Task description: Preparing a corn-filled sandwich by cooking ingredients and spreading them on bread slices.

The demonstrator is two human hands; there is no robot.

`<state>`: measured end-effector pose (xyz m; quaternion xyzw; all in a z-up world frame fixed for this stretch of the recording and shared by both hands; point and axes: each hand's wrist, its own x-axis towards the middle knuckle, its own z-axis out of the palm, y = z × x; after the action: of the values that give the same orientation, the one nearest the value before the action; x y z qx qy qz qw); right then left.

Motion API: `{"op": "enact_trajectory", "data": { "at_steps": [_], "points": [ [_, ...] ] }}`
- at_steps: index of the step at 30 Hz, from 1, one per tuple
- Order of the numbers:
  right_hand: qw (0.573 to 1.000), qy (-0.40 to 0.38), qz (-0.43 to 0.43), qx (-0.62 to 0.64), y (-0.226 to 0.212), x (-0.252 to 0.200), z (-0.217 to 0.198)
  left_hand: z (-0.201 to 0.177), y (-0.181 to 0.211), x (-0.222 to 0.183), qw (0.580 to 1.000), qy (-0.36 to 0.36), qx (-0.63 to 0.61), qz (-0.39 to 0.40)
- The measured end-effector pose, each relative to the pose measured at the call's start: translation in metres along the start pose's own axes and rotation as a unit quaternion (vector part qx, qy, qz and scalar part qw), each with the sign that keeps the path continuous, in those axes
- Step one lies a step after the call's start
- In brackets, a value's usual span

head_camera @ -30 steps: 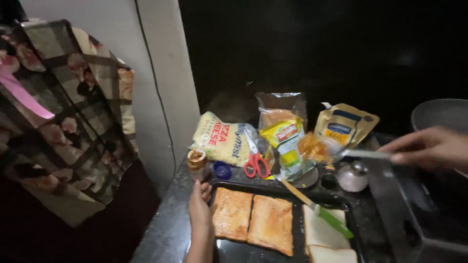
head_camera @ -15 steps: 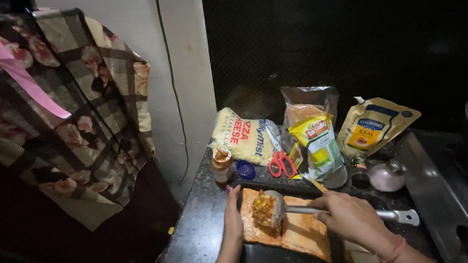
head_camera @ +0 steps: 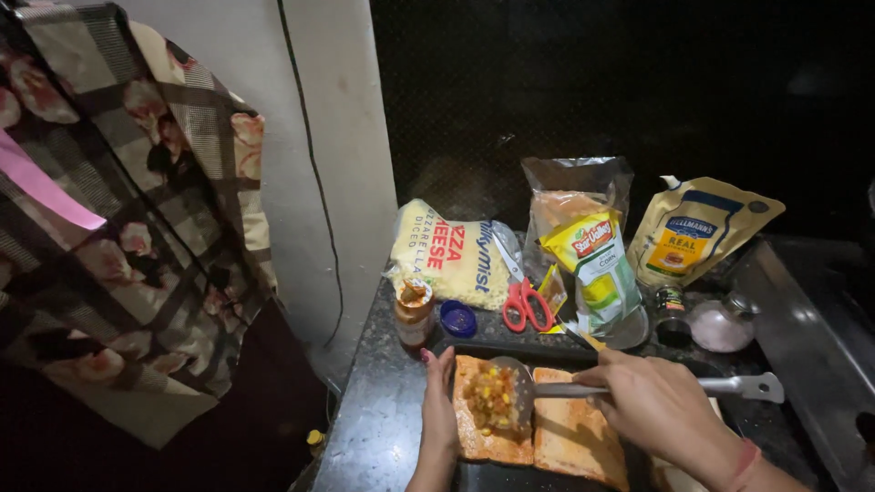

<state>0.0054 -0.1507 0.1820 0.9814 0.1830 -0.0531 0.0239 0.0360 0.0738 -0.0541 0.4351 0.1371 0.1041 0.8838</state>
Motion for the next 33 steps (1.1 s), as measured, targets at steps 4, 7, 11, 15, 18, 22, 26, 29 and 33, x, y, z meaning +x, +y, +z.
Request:
{"op": "enact_trajectory", "data": {
  "at_steps": [4,7,11,15,18,22,26,29,33],
  "points": [
    [1.000,0.005,0.001,-0.028,-0.001,0.003,0.001,-0.002,-0.003,0.003,0.999,-0.008,-0.030,-0.015],
    [0.999,0.042,-0.007,-0.031,-0.001,0.003,0.002,-0.007,-0.007,0.007,1.000,-0.016,-0.007,0.011],
    [0.995,0.092,-0.023,-0.030,-0.002,0.002,0.006,-0.004,0.003,0.000,1.000,-0.005,0.012,-0.014],
    [0.986,0.145,-0.074,-0.043,0.004,0.002,0.011,-0.005,0.004,0.002,1.000,-0.018,-0.007,-0.021],
    [0.986,0.150,-0.068,-0.040,0.002,-0.003,0.014,-0.007,0.002,0.003,0.999,-0.022,-0.012,-0.024],
    [0.984,0.171,-0.040,-0.033,0.008,-0.007,0.026,-0.010,0.002,0.004,0.999,-0.022,0.009,-0.022],
    [0.989,0.149,0.003,-0.018,0.004,-0.014,0.019,-0.010,0.001,0.006,0.999,-0.017,-0.002,-0.033],
    [0.992,0.074,0.092,0.046,-0.001,-0.018,0.013,-0.011,0.002,0.004,0.999,-0.017,0.005,-0.034],
    [0.987,-0.029,0.132,0.086,0.002,-0.018,0.013,-0.010,0.006,0.002,0.999,-0.018,-0.002,-0.044]
  ]
}}
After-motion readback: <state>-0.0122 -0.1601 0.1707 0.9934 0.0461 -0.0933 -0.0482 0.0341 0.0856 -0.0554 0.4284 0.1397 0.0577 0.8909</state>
